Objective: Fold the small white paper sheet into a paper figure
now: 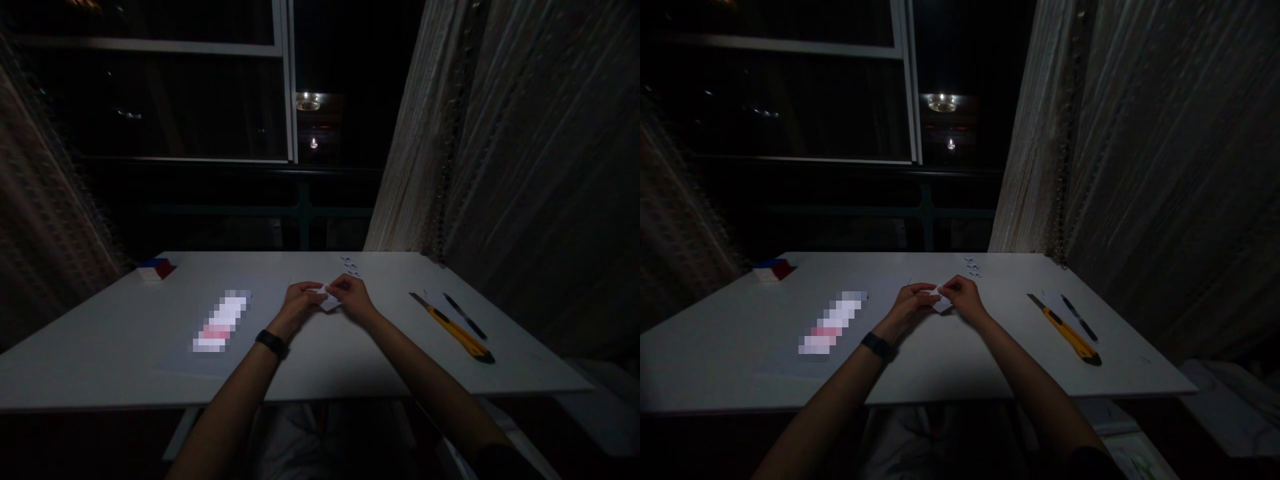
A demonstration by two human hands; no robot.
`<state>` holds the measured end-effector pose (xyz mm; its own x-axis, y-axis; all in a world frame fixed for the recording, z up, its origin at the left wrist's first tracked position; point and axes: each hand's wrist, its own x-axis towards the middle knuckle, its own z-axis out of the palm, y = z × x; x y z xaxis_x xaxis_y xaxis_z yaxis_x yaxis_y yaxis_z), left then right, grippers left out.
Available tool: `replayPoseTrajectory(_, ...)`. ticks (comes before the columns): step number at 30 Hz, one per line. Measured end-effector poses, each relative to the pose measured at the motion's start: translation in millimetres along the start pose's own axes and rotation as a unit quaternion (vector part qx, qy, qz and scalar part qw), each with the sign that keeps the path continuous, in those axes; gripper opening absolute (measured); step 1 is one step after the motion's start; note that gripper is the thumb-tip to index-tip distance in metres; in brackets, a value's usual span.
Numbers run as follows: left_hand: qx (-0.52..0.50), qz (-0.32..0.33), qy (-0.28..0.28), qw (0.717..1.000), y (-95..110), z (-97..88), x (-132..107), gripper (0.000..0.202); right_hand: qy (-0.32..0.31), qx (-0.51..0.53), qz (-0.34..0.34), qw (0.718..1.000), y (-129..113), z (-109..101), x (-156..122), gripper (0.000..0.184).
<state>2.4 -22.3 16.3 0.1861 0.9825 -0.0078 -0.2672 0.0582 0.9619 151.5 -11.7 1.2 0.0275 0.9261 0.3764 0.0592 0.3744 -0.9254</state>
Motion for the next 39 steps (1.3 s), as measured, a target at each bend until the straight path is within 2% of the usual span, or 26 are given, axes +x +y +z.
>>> replayPoseTrajectory(14,0.011,-0.018,-0.008,1.000,2.5,0.7,-3.4,0.036,-0.003,-0.003,0.013,1.000,-0.6,-0.1,0.8,0.024)
replayPoseTrajectory(21,0.006,-0.020,0.001,1.000,4.7,2.6,-3.9,0.034,-0.011,-0.014,-0.012,1.000,2.8,-1.0,1.6,0.024)
replayPoseTrajectory(34,0.021,-0.006,-0.003,1.000,2.7,2.0,-3.1,0.036,0.011,-0.008,-0.002,1.000,0.9,1.1,2.4,0.027)
replayPoseTrajectory(39,0.066,0.023,-0.020,0.997,0.4,-0.9,1.1,0.036,0.006,0.005,0.005,1.000,-0.3,0.8,2.9,0.028)
